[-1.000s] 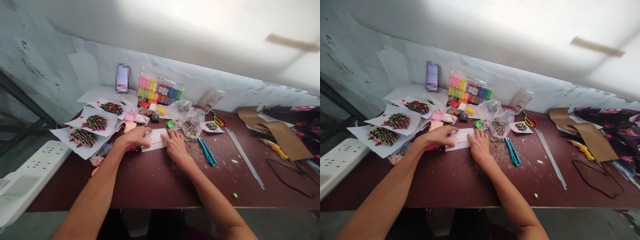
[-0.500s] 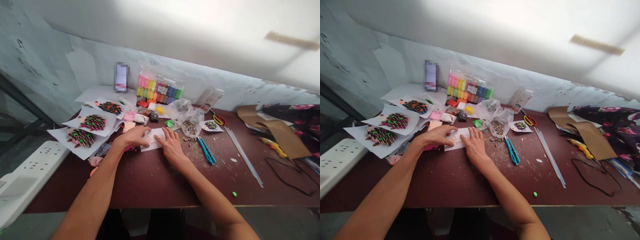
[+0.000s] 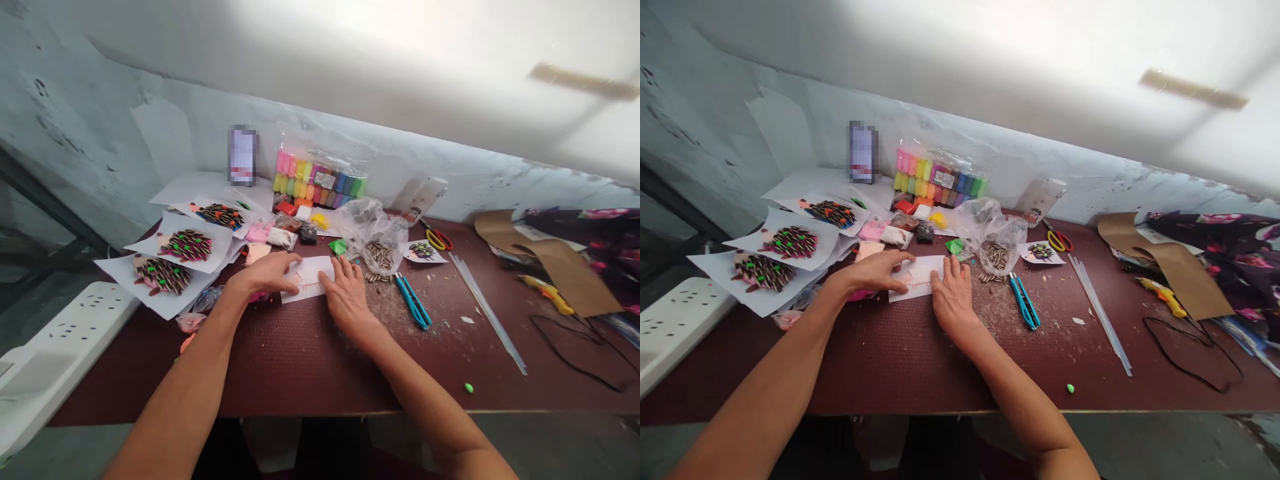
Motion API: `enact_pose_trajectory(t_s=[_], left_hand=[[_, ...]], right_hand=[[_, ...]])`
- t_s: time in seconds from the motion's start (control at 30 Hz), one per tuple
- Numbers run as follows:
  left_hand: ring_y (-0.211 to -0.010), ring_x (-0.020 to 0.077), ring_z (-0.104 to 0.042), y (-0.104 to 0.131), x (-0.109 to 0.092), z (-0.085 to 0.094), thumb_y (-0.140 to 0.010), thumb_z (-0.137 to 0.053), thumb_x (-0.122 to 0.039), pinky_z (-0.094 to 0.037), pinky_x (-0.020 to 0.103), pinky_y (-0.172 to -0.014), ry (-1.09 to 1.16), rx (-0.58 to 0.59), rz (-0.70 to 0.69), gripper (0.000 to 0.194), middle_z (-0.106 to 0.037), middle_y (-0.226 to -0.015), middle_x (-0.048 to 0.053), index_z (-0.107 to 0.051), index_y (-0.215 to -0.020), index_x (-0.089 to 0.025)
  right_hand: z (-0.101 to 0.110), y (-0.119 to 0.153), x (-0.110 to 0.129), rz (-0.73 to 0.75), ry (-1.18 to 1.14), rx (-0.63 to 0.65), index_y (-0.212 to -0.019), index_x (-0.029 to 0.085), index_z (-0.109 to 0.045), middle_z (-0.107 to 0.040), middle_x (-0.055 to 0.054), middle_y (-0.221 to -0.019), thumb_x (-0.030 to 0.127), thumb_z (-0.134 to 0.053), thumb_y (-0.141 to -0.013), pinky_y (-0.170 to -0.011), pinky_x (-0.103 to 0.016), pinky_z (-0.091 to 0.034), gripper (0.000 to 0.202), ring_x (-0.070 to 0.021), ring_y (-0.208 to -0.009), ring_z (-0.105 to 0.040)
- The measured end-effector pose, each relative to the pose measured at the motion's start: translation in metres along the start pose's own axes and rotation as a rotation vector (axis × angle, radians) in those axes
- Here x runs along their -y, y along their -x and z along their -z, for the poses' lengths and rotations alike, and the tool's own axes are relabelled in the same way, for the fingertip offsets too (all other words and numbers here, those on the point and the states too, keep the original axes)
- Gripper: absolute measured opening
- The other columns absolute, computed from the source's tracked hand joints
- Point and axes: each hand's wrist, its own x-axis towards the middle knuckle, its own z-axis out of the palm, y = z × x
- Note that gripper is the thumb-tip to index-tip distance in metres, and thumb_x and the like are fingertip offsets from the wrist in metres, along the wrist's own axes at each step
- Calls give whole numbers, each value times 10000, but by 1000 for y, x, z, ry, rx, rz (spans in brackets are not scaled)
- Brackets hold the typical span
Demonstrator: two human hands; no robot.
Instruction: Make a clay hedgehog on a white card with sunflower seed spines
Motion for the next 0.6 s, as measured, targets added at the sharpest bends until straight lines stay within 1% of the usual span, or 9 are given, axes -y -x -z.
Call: enact_pose_trajectory(t_s=[0.17, 0.27, 0.4, 0.47, 0.6], left_hand=[[-1099, 276, -603, 0, 0, 0, -647, -689, -416, -452, 327, -939, -5, -1, 7, 799, -618, -1269, 114, -495, -1379, -161], [-1102, 273, -600, 0, 0, -1, -645, -689, -416, -449, 323, -941, -10, -1, 14, 797, -615, -1275, 111, -496, -1378, -169], [-1095, 272, -601, 0, 0, 0, -648, -690, -404, -448, 331, -942, -12, -6, 12, 780, -620, -1267, 108, -497, -1370, -180], [-1089, 275, -603, 0, 0, 0, -652, -691, -400, -453, 335, -932, -7, -2, 8, 778, -619, -1263, 114, -498, -1369, -171], [-1091, 278, -601, -1, 1, -1, -651, -694, -406, -449, 341, -944, -5, -6, -6, 766, -621, -1258, 116, -512, -1356, -166]], right_hand=[[3, 1, 2, -10, 10, 36, -1362, 149, -566, -391, -190, -1531, 167, -316, -988, -1113, -497, -218, 450, -336, -1443, -273], [2, 2, 1, 4, -8, 47, -1370, 140, -555, -398, -189, -1526, 175, -313, -989, -1098, -480, -243, 453, -336, -1438, -273], [2, 2, -8, 13, -80, 56, -1380, 191, -554, -428, -166, -1506, 199, -358, -979, -1064, -446, -288, 446, -324, -1401, -326], [3, 1, -14, -9, -113, 34, -1359, 222, -578, -445, -137, -1498, 192, -376, -969, -1060, -427, -290, 440, -305, -1386, -340], [4, -1, -23, -91, -115, -30, -1334, 216, -606, -449, -120, -1497, 169, -379, -960, -1061, -410, -283, 441, -293, -1388, -322]])
